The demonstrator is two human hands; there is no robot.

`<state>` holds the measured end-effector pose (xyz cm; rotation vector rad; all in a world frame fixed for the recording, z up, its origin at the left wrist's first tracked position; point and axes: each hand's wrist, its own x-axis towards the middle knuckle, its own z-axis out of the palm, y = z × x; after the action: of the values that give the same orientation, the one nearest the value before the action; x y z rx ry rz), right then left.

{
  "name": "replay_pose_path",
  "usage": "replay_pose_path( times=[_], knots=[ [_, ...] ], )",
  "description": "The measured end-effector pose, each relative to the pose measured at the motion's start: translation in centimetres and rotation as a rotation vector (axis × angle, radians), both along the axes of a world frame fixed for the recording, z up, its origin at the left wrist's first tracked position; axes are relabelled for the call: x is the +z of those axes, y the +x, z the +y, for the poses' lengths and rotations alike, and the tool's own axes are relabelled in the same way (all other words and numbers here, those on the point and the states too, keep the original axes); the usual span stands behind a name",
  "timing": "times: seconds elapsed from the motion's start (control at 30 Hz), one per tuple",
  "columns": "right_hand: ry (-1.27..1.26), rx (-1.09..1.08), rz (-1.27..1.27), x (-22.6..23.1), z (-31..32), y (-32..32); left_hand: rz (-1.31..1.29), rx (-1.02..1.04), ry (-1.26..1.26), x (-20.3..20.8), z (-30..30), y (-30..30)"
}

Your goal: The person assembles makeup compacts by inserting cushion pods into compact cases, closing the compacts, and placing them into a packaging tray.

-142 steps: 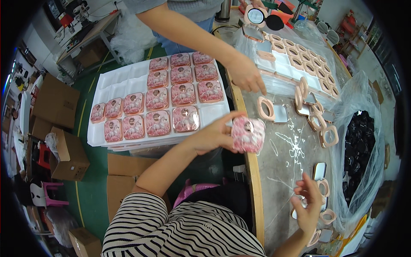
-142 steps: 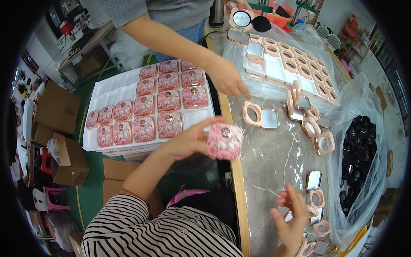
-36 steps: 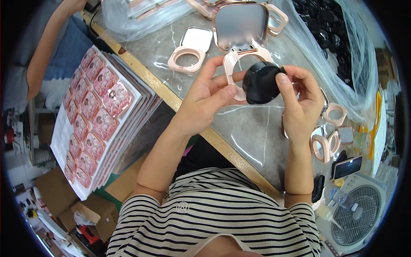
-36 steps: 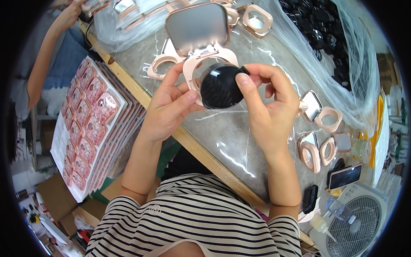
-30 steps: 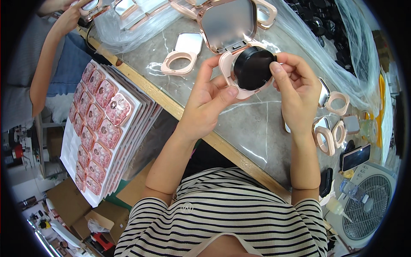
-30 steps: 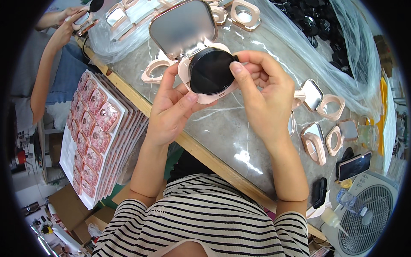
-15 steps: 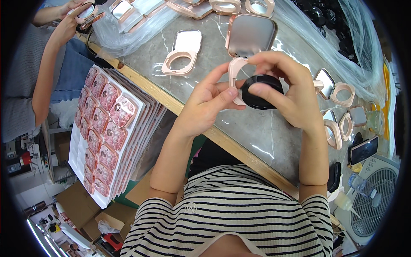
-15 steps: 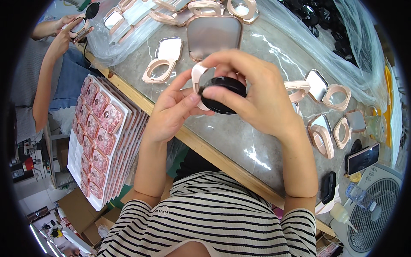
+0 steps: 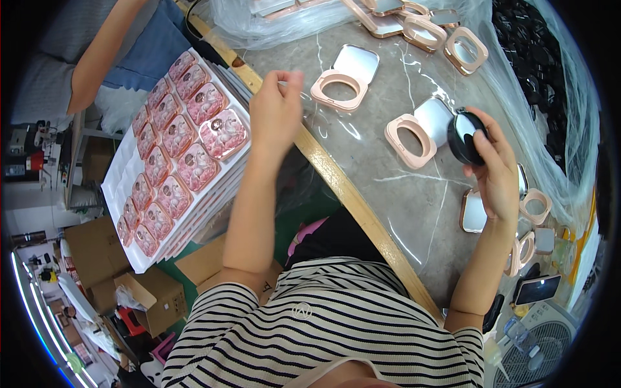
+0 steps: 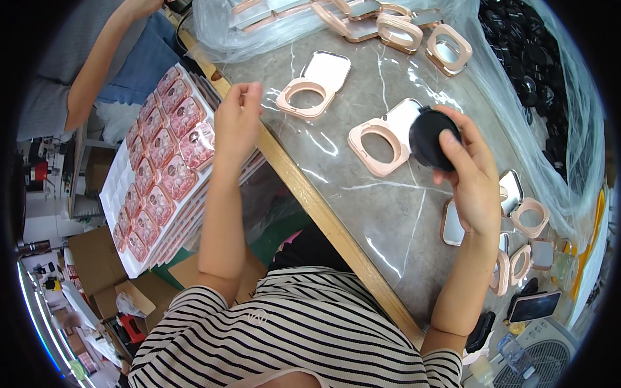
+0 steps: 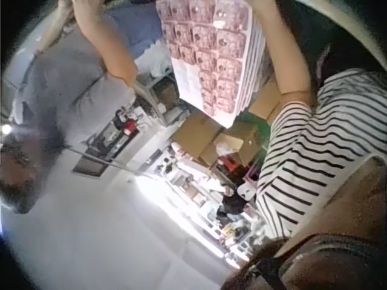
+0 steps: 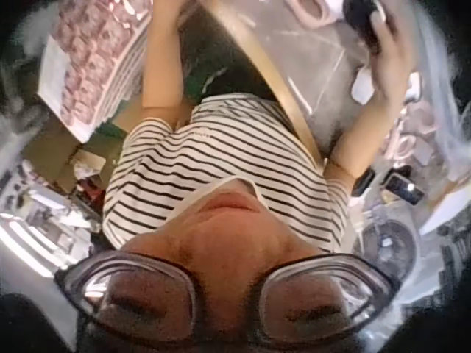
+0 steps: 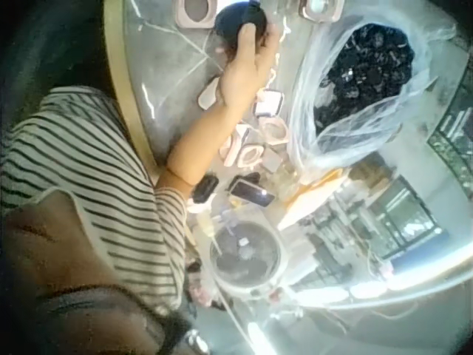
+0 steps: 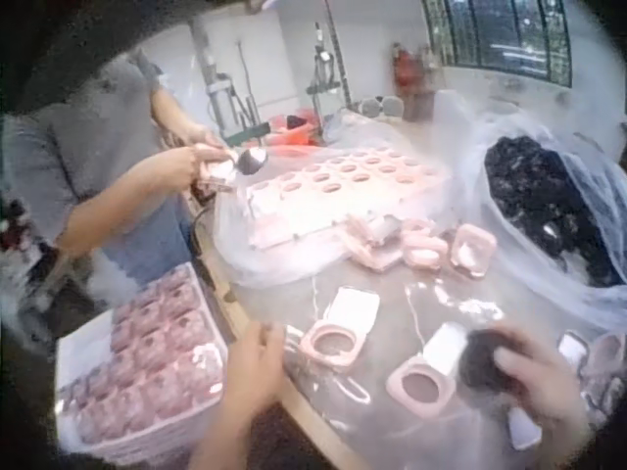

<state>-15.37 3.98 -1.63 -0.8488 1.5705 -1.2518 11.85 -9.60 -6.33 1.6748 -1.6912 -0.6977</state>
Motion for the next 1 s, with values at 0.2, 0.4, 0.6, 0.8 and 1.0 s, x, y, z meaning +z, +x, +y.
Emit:
replay_pose_path(
  times=[0.2, 0.4, 0.6, 0.8, 1.0],
  knots=[
    [-0.155, 0.118, 0.018, -1.1, -1.2, 1.2, 0.682, -0.340, 0.675, -0.6, -1.8, 0.3],
    [-0.331, -0.010, -0.070, -2.9, -4.3, 4.8, 1.005, -0.358, 0.547, -0.7, 1.3, -1.3],
    [-0.666, -0.180, 0.315, -2.4, -6.2, 6.2, 1.198, -0.495, 0.428, 0.9, 4.9, -4.8],
    [-0.729, -0.243, 0.608, -2.8, -6.4, 6.0, 1.209, -0.526, 0.433, 1.4, 5.9, -5.8],
    [-0.781, -0.250, 0.750, -2.8, -6.6, 5.6, 1.172, -0.571, 0.382, 1.3, 6.1, -6.1]
  ],
)
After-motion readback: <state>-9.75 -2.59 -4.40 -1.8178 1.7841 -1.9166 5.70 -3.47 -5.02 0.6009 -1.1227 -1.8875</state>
